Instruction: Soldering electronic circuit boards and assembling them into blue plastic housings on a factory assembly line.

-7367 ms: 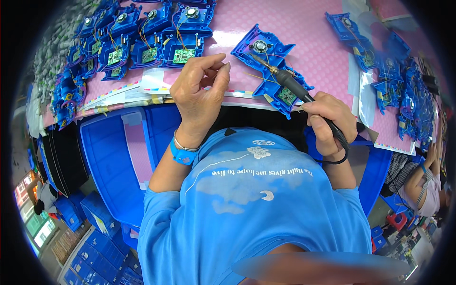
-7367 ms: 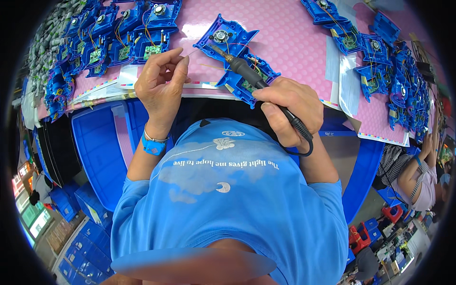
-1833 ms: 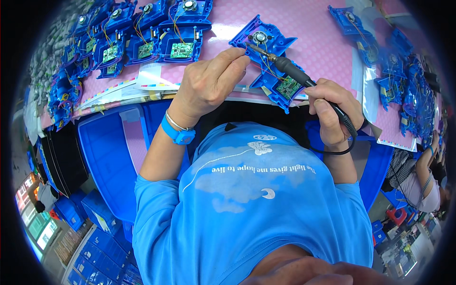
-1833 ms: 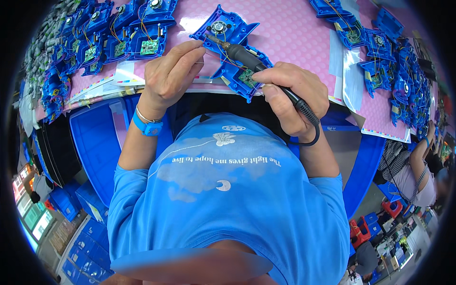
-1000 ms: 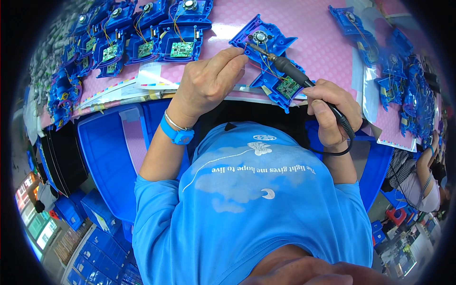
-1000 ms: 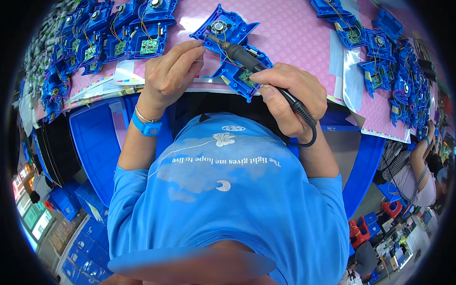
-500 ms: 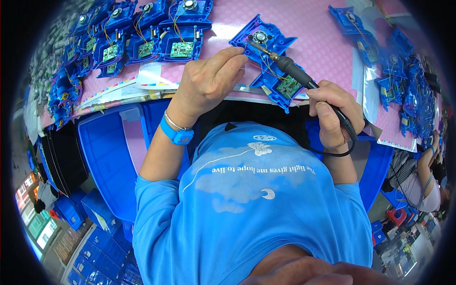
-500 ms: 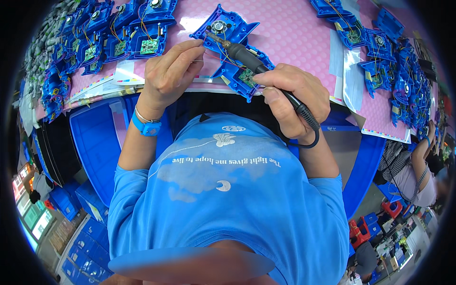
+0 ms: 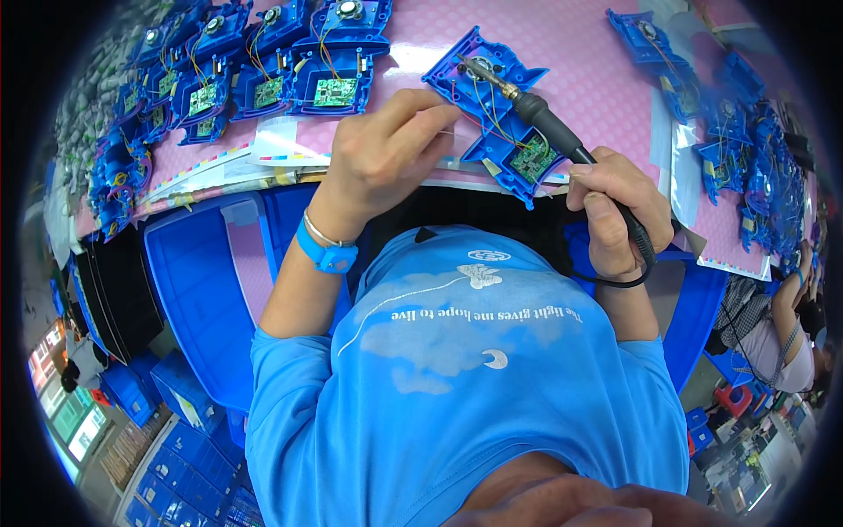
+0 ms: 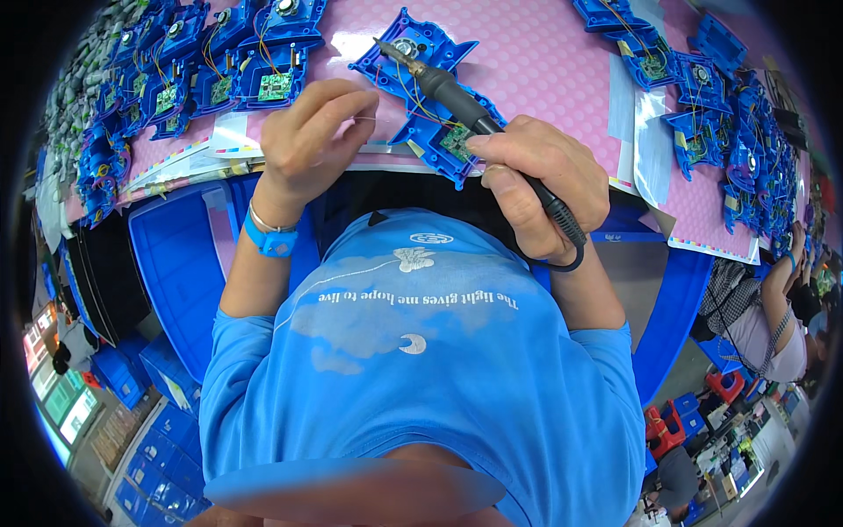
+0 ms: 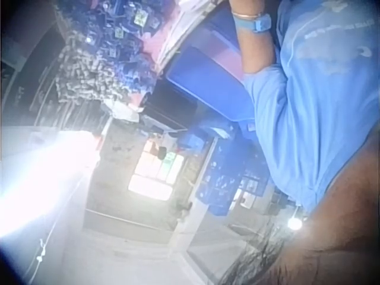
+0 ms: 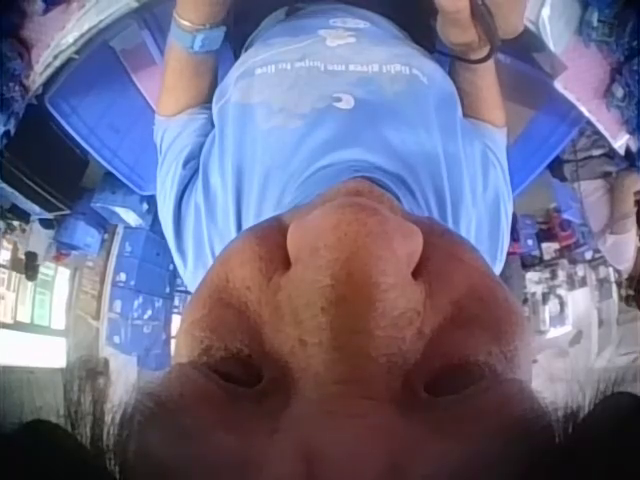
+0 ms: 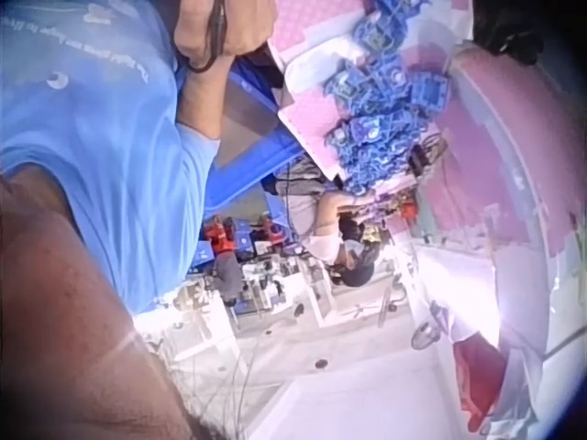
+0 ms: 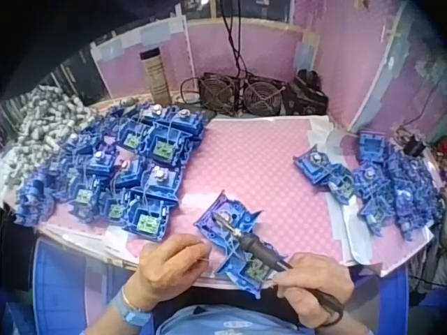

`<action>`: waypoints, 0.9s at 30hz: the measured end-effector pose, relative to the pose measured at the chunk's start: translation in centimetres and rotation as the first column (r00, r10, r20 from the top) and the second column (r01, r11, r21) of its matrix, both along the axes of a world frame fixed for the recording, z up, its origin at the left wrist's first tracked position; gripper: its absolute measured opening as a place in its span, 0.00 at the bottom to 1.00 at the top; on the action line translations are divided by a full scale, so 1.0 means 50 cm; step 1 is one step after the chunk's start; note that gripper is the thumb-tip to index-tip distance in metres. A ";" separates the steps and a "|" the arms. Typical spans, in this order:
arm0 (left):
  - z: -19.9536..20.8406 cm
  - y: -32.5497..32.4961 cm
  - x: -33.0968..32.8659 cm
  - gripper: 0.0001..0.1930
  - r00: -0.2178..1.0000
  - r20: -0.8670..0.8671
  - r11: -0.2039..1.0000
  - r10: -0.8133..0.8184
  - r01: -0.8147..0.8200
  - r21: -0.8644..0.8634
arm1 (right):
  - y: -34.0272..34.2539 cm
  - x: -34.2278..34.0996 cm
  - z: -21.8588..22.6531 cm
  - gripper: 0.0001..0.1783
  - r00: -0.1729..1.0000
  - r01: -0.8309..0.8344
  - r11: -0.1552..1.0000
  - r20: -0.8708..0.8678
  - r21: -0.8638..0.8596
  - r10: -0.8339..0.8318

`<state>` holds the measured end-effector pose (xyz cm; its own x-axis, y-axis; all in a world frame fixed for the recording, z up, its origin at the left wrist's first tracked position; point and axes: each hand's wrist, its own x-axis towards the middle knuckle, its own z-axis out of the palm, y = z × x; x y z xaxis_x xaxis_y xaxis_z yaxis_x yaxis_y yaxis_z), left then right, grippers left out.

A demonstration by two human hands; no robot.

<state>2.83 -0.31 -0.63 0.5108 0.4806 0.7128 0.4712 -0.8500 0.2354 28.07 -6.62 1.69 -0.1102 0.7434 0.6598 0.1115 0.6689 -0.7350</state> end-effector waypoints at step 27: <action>0.036 -0.047 0.112 0.20 0.988 -0.155 0.942 -0.011 -0.041 -0.332 | -0.099 0.091 0.018 0.16 0.985 0.147 0.976 -0.114 0.161 -0.130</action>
